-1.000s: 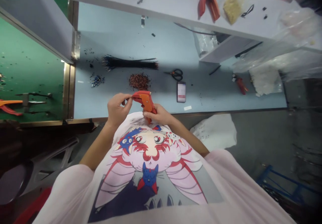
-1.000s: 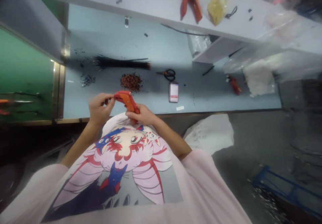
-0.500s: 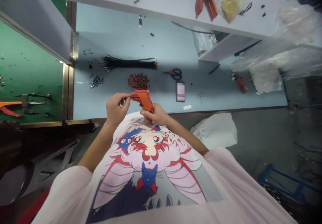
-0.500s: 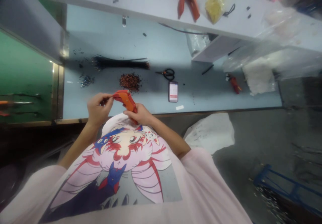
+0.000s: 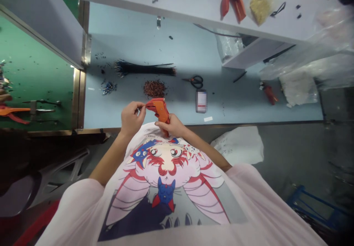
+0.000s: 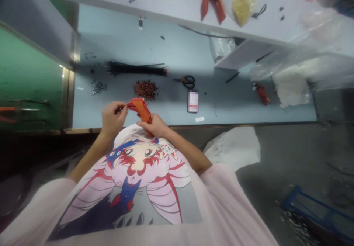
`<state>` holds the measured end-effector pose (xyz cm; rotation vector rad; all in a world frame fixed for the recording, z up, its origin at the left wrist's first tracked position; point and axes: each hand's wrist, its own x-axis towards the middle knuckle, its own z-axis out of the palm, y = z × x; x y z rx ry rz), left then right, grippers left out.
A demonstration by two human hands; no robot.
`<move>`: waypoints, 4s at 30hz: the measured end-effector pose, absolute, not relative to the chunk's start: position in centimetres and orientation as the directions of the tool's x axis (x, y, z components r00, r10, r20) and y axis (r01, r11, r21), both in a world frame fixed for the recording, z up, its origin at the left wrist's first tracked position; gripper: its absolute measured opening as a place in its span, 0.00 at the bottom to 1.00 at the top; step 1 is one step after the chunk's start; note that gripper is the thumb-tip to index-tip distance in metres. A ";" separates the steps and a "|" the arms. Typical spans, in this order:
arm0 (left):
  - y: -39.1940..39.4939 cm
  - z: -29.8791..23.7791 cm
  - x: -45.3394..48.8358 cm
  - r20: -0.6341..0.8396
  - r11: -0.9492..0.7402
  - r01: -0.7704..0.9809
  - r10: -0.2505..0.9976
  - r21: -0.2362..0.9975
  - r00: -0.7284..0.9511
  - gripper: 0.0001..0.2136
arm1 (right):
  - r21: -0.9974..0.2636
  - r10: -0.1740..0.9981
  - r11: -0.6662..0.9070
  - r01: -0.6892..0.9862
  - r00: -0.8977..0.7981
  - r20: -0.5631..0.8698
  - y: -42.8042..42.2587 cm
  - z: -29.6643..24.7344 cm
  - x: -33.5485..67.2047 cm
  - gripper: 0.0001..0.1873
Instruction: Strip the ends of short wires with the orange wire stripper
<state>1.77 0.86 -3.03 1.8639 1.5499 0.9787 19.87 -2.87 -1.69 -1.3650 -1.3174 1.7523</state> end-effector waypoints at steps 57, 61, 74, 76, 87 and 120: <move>0.4 -1.9 2.6 0.285 -0.262 0.551 0.957 0.792 0.046 0.04 | -0.879 0.777 -0.476 -0.023 -0.479 -0.408 -2.8 -1.3 21.2 0.14; 0.5 -1.9 2.4 0.303 -0.280 0.548 0.952 0.788 0.050 0.04 | -0.856 0.763 -0.515 -0.037 -0.474 -0.439 -2.7 -1.3 21.0 0.15; 0.6 -2.0 2.4 0.335 -0.320 0.551 0.939 0.771 0.077 0.04 | -0.862 0.758 -0.505 -0.038 -0.498 -0.422 -2.7 -1.3 21.3 0.14; 0.6 -2.0 2.4 0.341 -0.328 0.551 0.936 0.768 0.081 0.04 | -0.861 0.755 -0.507 -0.036 -0.501 -0.424 -2.6 -1.3 21.2 0.15; 0.6 -2.8 2.4 0.308 -0.297 0.578 0.948 0.760 0.083 0.03 | -0.830 0.782 -0.551 -0.087 -0.402 -0.477 -3.1 -2.0 20.3 0.22; -0.4 -1.7 3.0 0.508 -0.578 0.517 0.812 0.631 0.287 0.03 | -0.998 0.999 -0.043 0.034 -0.026 -0.044 -1.4 -0.2 19.5 0.08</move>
